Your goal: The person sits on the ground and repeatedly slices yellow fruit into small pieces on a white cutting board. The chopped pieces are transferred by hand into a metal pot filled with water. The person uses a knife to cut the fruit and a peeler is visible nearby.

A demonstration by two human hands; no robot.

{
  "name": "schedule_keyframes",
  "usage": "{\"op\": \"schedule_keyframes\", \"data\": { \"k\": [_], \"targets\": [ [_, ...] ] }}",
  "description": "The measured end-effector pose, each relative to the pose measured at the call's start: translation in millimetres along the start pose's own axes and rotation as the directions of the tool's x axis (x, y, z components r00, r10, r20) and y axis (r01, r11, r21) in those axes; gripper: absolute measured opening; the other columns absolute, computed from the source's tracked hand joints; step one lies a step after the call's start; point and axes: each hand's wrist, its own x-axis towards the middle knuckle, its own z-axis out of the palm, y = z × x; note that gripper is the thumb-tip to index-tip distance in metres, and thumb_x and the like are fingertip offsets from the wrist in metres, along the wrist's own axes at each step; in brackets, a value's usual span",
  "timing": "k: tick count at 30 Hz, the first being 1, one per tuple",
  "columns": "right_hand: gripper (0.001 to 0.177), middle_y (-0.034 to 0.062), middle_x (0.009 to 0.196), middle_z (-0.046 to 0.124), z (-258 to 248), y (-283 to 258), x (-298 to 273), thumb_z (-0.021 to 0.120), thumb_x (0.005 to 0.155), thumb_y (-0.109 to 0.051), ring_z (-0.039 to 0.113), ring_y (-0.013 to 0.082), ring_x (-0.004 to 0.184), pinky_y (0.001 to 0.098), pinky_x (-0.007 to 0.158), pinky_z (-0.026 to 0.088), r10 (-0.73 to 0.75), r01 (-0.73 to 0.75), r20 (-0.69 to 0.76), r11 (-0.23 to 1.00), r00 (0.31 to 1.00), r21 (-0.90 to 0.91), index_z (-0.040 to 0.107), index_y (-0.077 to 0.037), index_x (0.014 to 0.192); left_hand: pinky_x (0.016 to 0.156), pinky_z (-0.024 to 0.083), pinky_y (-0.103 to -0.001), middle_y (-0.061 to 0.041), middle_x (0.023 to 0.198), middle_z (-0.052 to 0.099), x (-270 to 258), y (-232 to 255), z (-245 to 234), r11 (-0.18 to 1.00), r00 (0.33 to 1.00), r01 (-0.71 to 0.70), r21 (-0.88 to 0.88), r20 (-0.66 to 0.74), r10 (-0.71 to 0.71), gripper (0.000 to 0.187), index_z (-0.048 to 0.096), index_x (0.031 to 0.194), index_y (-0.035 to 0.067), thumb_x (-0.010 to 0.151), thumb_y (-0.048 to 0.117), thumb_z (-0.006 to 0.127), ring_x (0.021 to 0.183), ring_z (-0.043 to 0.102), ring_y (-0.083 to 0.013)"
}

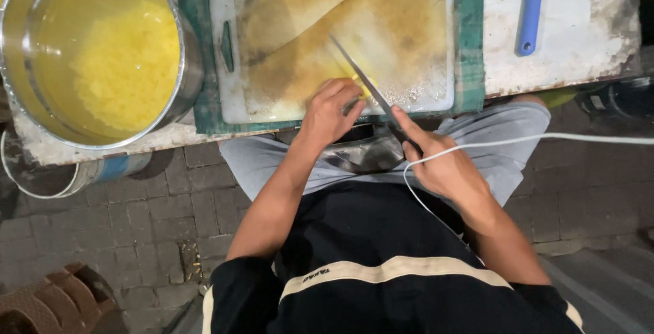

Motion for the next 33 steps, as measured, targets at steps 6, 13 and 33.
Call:
{"op": "schedule_keyframes", "data": {
  "k": [6, 13, 33],
  "targets": [
    [0.062, 0.0256, 0.101, 0.071, 1.7, -4.9, -5.2, 0.047, 0.093, -0.012, 0.069, 0.0451, 0.089, 0.0535, 0.07, 0.057, 0.02, -0.019, 0.039, 0.999, 0.999, -0.036, 0.039, -0.024, 0.153, 0.073, 0.054, -0.034, -0.006, 0.087, 0.066, 1.7, -0.2, 0.3, 1.0, 1.0, -0.02, 0.003, 0.003, 0.02, 0.003, 0.072, 0.087, 0.01, 0.085, 0.008, 0.073, 0.076, 0.065, -0.0272],
    [0.062, 0.0265, 0.096, 0.07, 9.1, -2.3, 3.3, 0.047, 0.094, -0.014, 0.068, 0.0467, 0.088, 0.0558, 0.072, 0.056, 0.048, -0.043, 0.059, 0.996, 0.997, -0.076, 0.037, -0.026, 0.154, 0.074, 0.054, -0.033, -0.007, 0.09, 0.067, 1.8, 0.4, 2.3, 0.998, 0.998, -0.054, 0.03, -0.014, 0.054, 0.002, 0.072, 0.087, 0.009, 0.086, 0.008, 0.072, 0.075, 0.064, -0.0272],
    [0.056, 0.018, 0.055, 0.056, 18.7, 50.9, 6.0, 0.057, 0.089, 0.0, 0.054, 0.0249, 0.039, 0.0344, 0.031, 0.048, 0.252, -0.153, -0.061, 0.742, 0.966, 0.653, 0.055, -0.023, 0.14, 0.09, 0.058, -0.049, -0.019, 0.13, 0.056, -2.5, -2.0, 2.8, 0.972, 0.968, 0.218, 0.089, 0.109, -0.227, 0.055, 0.059, 0.127, -0.001, 0.077, 0.005, 0.081, 0.111, 0.062, -0.0426]
  ]
}}
